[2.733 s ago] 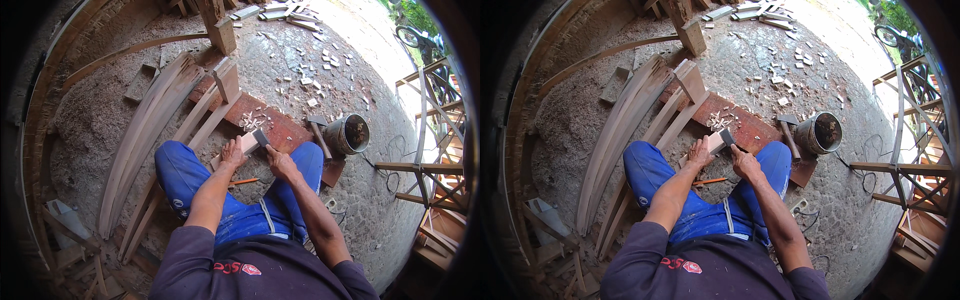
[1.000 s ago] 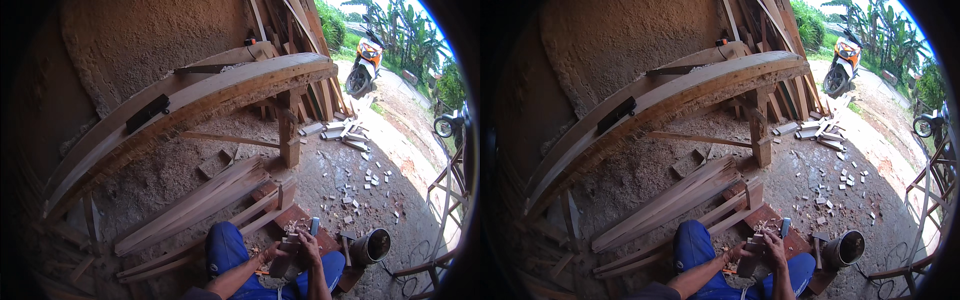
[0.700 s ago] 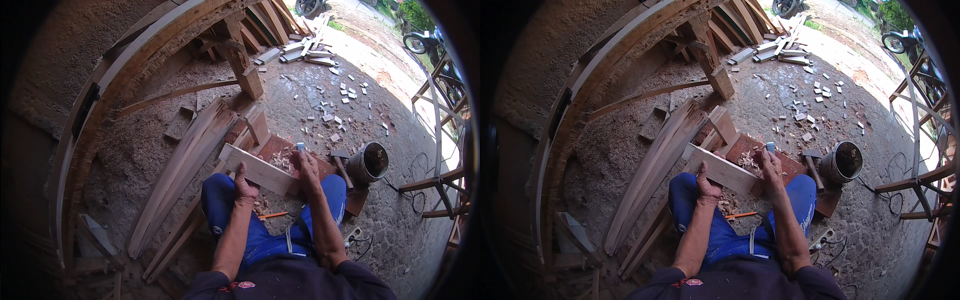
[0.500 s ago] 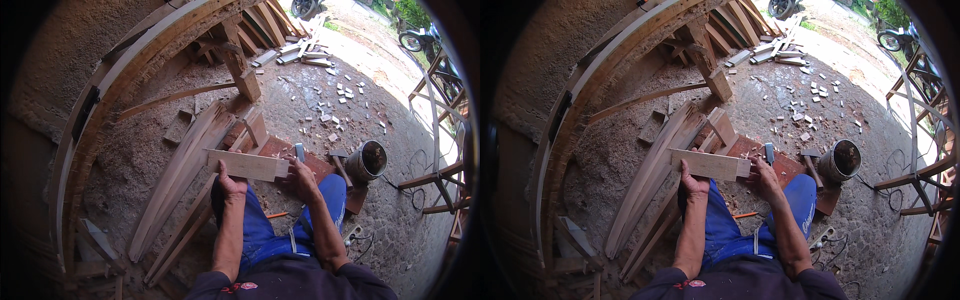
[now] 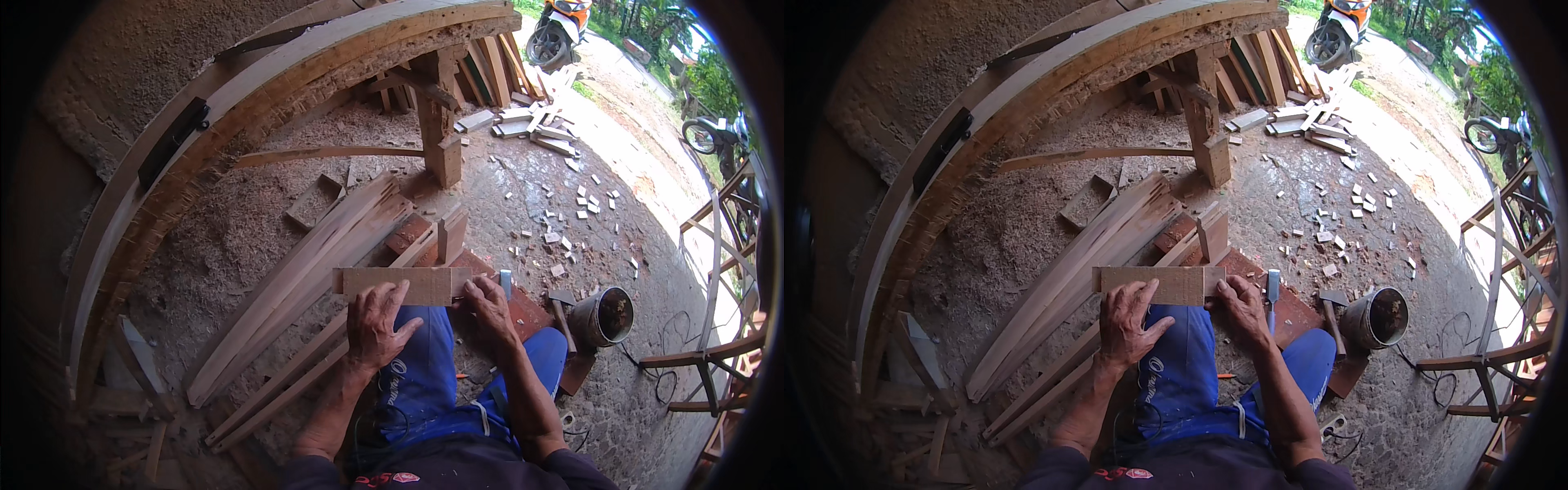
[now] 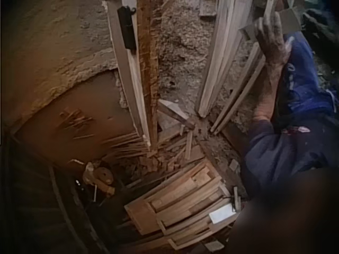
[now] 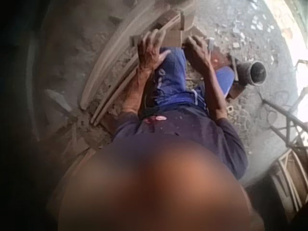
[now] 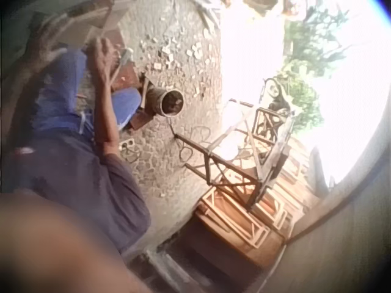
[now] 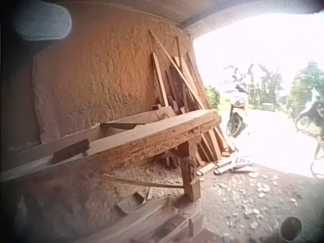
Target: The person sits on the floor and uses a chisel and hammer to carve a small wooden block. They repeatedly strike the chisel to shape the wood, then use a hand saw to cut the block. Finally, they place the finished piece with other similar blocks.
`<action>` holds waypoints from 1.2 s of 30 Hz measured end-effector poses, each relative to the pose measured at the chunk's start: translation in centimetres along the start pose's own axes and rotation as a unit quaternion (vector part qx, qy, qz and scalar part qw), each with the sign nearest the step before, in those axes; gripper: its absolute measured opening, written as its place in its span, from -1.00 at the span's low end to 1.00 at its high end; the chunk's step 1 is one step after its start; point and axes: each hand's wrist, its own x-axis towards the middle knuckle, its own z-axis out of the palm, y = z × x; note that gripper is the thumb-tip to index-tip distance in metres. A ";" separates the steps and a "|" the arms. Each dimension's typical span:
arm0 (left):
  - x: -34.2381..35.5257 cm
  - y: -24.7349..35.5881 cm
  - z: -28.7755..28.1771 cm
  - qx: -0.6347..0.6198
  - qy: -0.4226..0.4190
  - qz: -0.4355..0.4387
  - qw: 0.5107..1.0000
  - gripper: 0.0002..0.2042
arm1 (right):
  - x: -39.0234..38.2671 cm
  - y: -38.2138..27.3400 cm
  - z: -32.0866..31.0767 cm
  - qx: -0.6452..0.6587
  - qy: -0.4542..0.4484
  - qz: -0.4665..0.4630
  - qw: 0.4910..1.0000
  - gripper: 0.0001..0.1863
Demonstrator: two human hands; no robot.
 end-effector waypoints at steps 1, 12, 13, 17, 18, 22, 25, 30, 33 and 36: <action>0.3 0.2 -0.1 0.097 0.088 0.068 0.989 -0.12 | 0.3 0.0 1.0 -0.024 -0.021 -0.015 0.999 -0.63; -1.7 -9.9 2.8 -0.534 -0.100 -0.187 0.819 -0.45 | 1.5 3.1 2.0 -0.070 -0.005 0.025 0.997 -0.55; -2.4 -10.6 2.5 -0.600 -0.097 -0.203 0.767 -0.43 | 1.6 3.6 1.4 -0.090 -0.003 0.019 0.996 -0.52; -4.0 -11.7 1.1 -0.734 -0.093 -0.238 0.629 -0.29 | 0.5 6.3 -2.7 -0.102 0.008 0.026 0.994 -0.53; -4.2 -11.8 0.9 -0.744 -0.092 -0.241 0.616 -0.27 | 0.0 6.9 -4.2 -0.166 0.024 0.006 0.986 -0.58; -5.3 -12.0 1.1 -0.745 -0.053 -0.267 0.608 -0.30 | -1.4 10.1 -10.1 -0.398 0.136 -0.039 0.906 -0.66; -7.4 -13.1 2.2 -0.729 -0.044 -0.291 0.618 -0.39 | -4.7 9.8 -14.2 -0.404 0.194 -0.005 0.894 -0.69; -14.1 -14.9 5.1 -0.593 -0.027 -0.431 0.679 -0.53 | -5.7 4.7 -20.0 -0.522 0.215 -0.017 0.825 -0.67; -18.8 -14.4 6.4 -0.499 0.055 -0.467 0.728 -0.55 | -3.5 3.6 -21.2 -0.596 0.206 -0.100 0.770 -0.71; -21.3 -14.2 6.5 -0.509 0.044 -0.559 0.653 -0.48 | -1.1 6.9 -18.4 -0.662 0.002 -0.047 0.748 -0.78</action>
